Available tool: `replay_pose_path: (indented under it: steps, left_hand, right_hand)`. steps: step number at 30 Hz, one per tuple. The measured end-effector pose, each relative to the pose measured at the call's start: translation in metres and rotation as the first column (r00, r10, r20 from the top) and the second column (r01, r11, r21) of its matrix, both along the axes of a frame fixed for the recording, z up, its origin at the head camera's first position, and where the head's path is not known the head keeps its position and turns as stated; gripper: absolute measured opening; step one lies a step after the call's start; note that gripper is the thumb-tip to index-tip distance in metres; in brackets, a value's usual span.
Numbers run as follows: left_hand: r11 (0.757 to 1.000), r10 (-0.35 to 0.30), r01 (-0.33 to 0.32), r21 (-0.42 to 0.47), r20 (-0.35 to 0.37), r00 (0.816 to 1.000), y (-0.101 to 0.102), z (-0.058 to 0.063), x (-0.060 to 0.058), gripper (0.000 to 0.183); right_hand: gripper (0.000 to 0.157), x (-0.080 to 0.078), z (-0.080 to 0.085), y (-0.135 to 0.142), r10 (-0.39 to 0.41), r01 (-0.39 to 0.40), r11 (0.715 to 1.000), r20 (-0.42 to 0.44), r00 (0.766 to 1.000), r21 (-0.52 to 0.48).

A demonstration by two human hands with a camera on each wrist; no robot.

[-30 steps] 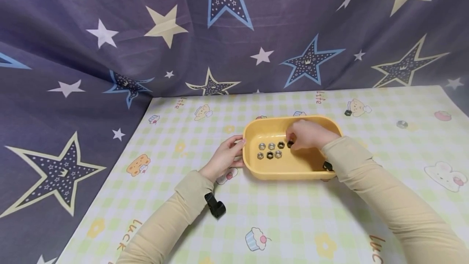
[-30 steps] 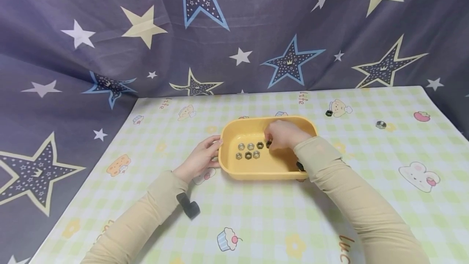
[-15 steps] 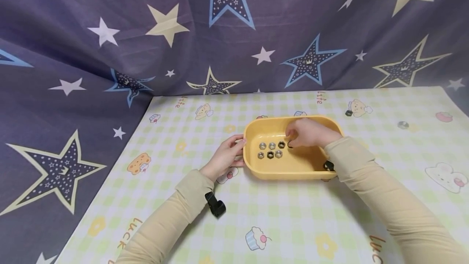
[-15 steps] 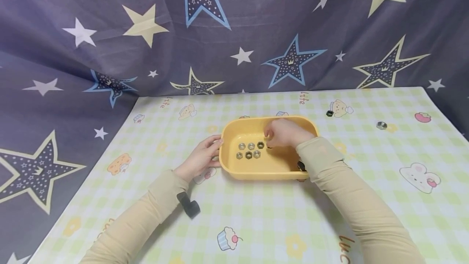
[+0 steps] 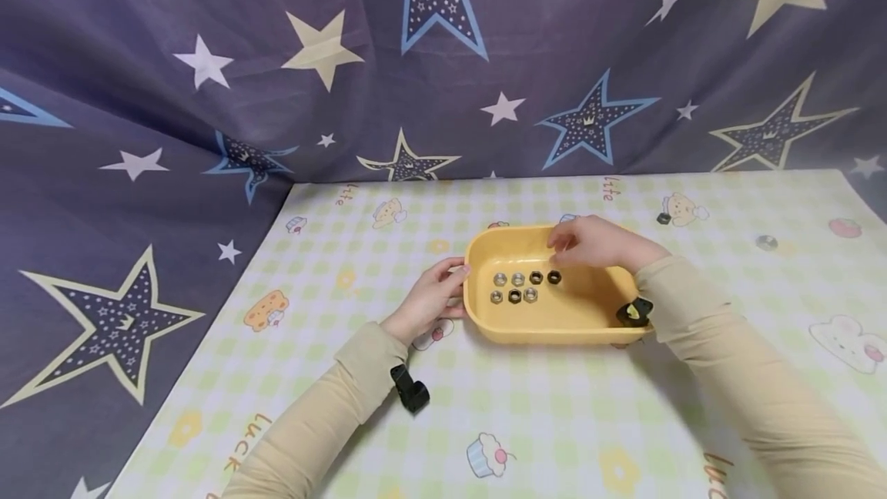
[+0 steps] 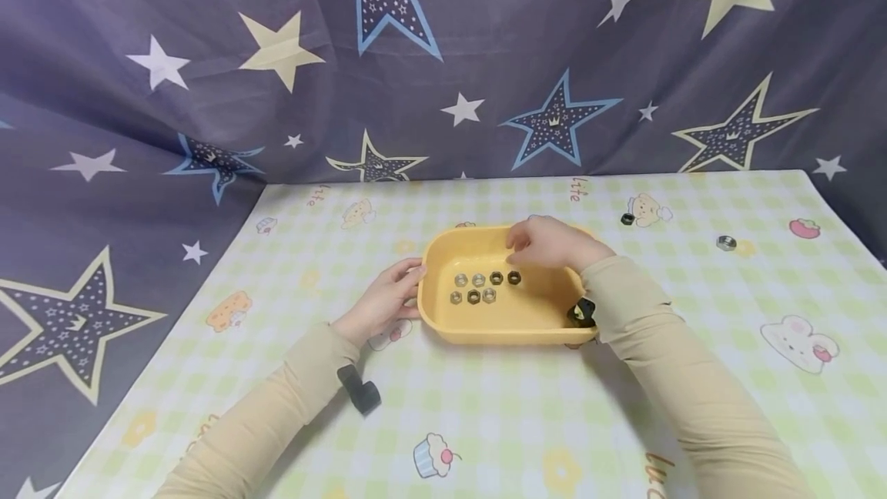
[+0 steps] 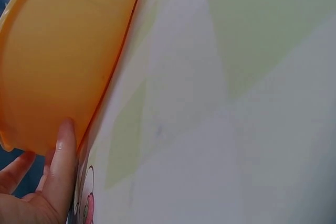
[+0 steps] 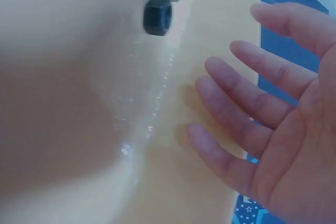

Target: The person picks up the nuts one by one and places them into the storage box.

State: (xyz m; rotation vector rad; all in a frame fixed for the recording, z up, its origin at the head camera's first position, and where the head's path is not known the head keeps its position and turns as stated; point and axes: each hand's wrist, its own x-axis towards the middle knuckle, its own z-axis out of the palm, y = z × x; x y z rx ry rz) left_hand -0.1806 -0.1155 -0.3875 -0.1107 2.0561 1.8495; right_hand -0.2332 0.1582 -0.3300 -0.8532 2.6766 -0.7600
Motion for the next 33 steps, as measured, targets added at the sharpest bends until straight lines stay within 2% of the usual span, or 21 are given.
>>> replay_pose_path:
  steps: [5,13,17,24,29,33]
  left_hand:
    - [1.0,0.006,-0.006,-0.001,-0.004,1.0,0.0,0.0,0.0,0.041]
    - [1.0,0.007,-0.007,-0.009,0.005,1.0,0.001,-0.002,-0.001,0.04]
    - [1.0,0.01,-0.01,-0.011,0.001,1.0,0.001,-0.001,0.0,0.04]
    - [1.0,-0.018,0.018,-0.013,0.016,1.0,0.003,0.029,0.014,0.041]
    - [1.0,-0.016,0.016,-0.011,0.012,1.0,0.003,0.027,0.012,0.041]
    - [1.0,-0.014,0.015,-0.004,0.014,1.0,0.001,0.013,0.005,0.041]
  right_hand:
    - [0.023,0.002,0.011,0.003,0.009,-0.009,1.0,0.001,1.0,-0.001]
    - [0.036,0.007,0.03,0.02,0.062,-0.069,0.996,0.108,0.992,0.061]
    - [0.038,0.009,0.038,0.032,0.035,-0.042,0.998,0.119,0.992,0.055]
    - [0.035,0.011,0.04,0.058,0.005,-0.006,1.0,0.08,0.997,0.02]
    - [0.031,0.015,0.037,0.071,-0.038,0.038,0.999,0.06,0.997,-0.005]
    - [0.027,0.018,0.03,0.079,-0.061,0.062,0.998,0.016,0.998,-0.031]
